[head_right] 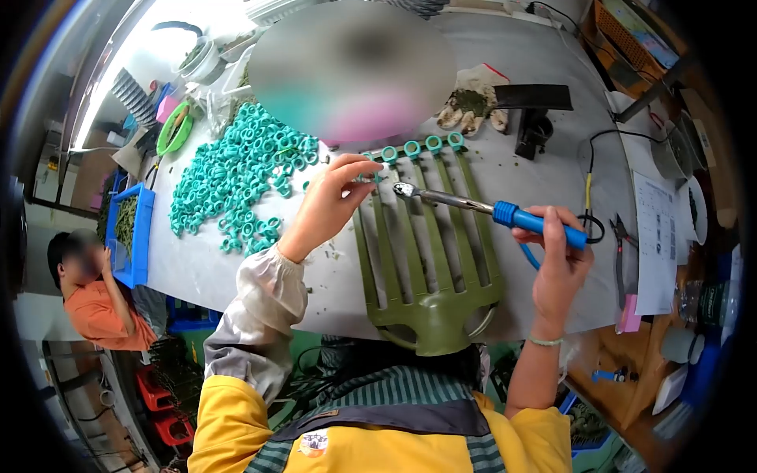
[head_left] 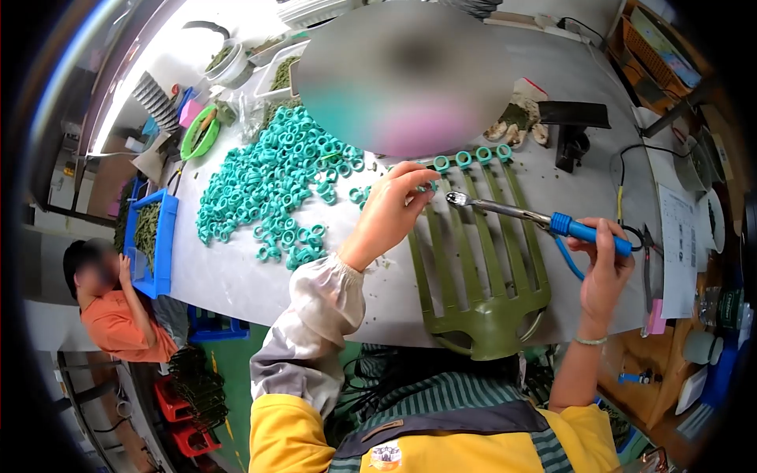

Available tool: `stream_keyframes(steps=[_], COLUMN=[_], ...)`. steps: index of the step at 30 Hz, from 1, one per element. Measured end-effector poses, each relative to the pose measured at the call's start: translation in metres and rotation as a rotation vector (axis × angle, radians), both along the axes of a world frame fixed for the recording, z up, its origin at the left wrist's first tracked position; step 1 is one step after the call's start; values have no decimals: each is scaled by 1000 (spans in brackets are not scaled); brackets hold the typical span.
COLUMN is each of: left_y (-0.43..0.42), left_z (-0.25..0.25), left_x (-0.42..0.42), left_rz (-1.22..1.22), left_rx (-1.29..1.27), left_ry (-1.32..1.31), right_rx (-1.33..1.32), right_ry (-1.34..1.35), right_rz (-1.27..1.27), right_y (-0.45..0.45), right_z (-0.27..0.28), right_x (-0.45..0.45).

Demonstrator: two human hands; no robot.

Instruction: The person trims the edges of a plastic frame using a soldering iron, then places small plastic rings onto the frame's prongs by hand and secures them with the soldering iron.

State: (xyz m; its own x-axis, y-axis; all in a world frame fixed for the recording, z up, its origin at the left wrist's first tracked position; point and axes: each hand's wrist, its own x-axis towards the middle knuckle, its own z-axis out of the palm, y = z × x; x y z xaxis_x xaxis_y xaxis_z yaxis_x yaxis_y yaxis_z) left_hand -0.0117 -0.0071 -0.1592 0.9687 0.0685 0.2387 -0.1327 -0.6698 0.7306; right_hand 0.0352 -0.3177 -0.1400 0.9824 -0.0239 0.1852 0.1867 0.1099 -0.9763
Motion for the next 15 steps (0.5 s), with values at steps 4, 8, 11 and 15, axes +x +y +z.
stream_keyframes(steps=[4, 8, 11, 15], left_y=[-5, -7, -3, -2], left_z=[-24, -33, -35, -35], left_x=[22, 29, 30, 27], left_rz=[-30, -52, -67, -78], left_rx=[266, 274, 267, 287], left_ry=[-161, -143, -156, -160], right_rx=[40, 82, 56, 16], right_ry=[11, 48, 47, 6], right_rz=[18, 35, -2, -44], right_y=[3, 11, 9, -11], right_z=[-13, -19, -14, -8], right_x=[8, 11, 10, 8])
